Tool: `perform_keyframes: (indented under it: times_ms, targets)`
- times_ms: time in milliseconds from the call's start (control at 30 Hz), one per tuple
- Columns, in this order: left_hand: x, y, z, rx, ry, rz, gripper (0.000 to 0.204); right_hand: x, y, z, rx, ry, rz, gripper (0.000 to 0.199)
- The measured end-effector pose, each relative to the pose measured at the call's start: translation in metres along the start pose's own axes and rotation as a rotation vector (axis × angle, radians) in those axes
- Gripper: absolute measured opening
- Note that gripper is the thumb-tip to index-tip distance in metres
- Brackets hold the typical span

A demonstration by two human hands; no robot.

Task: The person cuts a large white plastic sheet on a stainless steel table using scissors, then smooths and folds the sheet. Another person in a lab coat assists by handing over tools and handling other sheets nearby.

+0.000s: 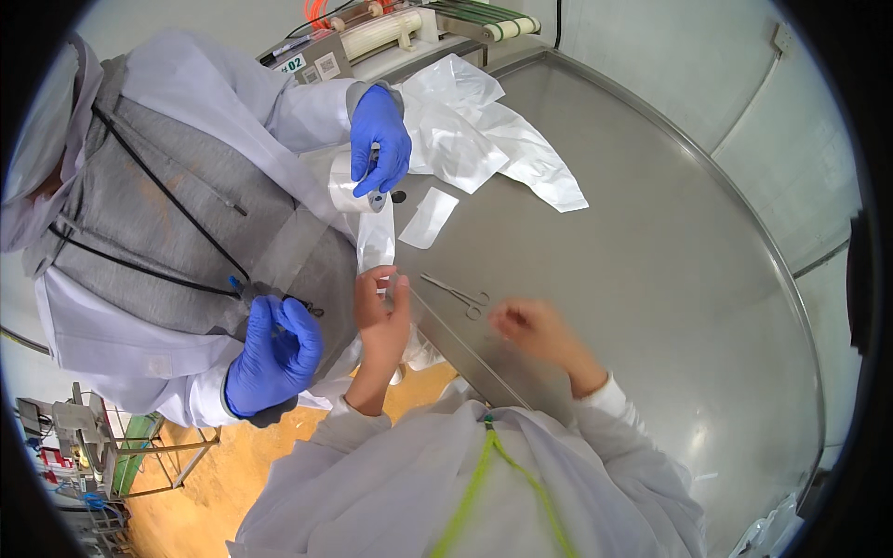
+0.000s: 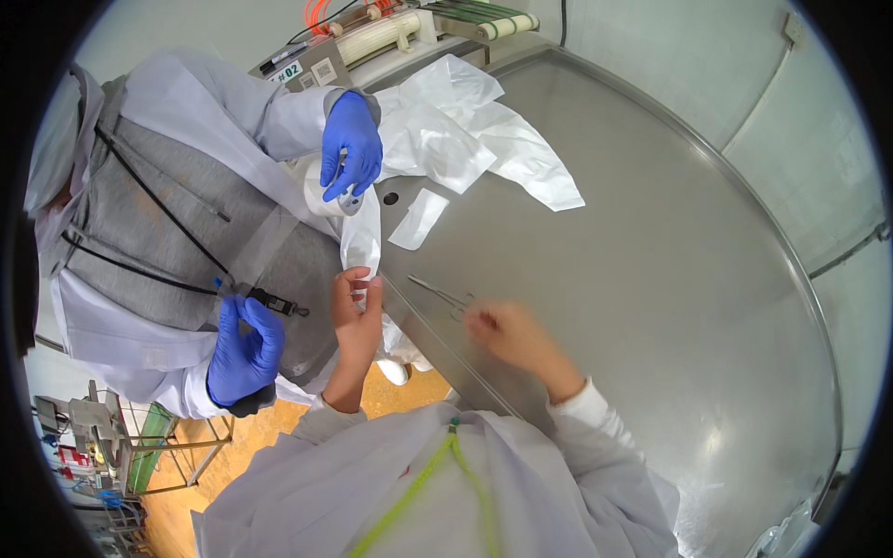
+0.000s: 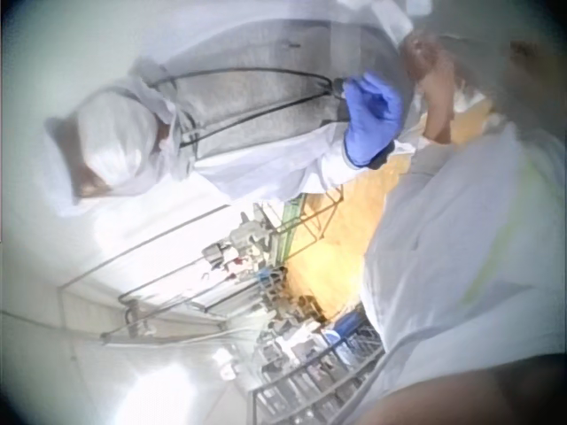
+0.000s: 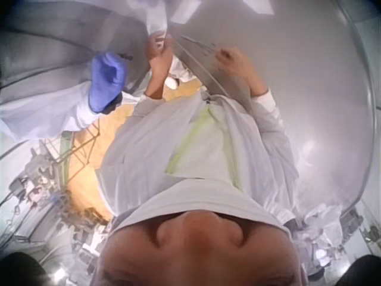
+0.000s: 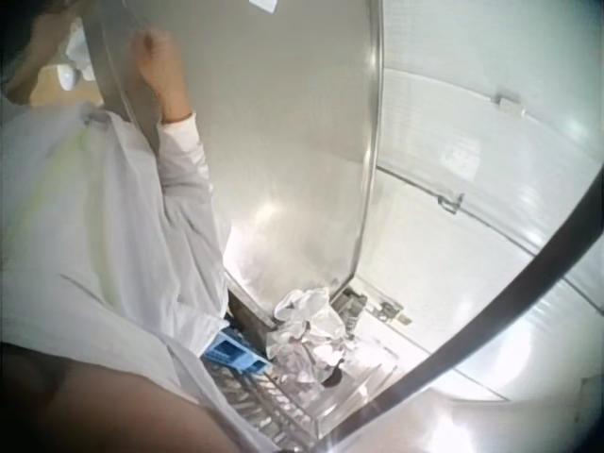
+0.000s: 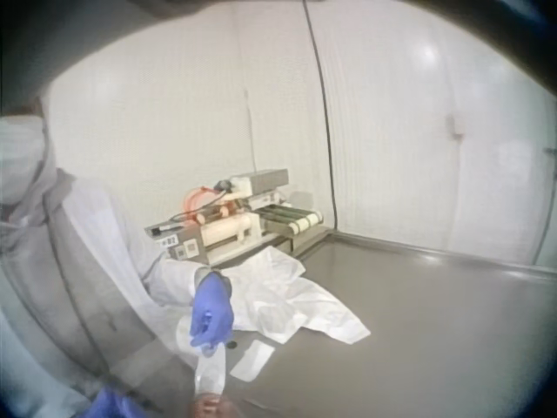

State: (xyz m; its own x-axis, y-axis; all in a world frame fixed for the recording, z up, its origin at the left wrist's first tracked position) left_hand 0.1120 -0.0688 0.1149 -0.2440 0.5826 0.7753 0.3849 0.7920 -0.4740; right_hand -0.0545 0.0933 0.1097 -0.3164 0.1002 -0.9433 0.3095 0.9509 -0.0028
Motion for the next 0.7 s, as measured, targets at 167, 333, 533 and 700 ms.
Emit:
perform_keyframes:
  times_ms: [167,333,533,700]
  targets:
    - [-0.030,-0.012,0.005,-0.080,-0.009,0.026,0.007,0.039,-0.144,-0.043,0.173,0.222,-0.009,0.048]
    - [-0.039,0.017,0.026,-0.526,0.175,-0.212,0.007,0.065,-0.265,-0.085,0.913,0.376,0.336,0.075]
    - [-0.042,0.032,0.037,-0.533,-0.005,0.043,0.043,0.086,-0.303,-0.087,0.493,0.331,0.073,0.040]
    - [-0.032,-0.033,0.035,-0.276,-0.275,0.107,0.065,-0.001,-0.234,-0.248,0.862,-0.042,-0.091,0.014]
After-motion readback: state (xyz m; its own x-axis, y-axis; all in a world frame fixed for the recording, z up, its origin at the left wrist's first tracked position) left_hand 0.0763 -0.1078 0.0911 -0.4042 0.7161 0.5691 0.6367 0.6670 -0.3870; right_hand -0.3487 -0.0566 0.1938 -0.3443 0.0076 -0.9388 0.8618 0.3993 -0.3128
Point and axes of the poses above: each hand's wrist, its own y-axis away from the middle knuckle, its own z-axis out of the palm, x = y × z, the point moved 3 cm from there along -y, towards the middle knuckle, and after that the axes turned 2 degrees about -x, right-handed, at the moved point
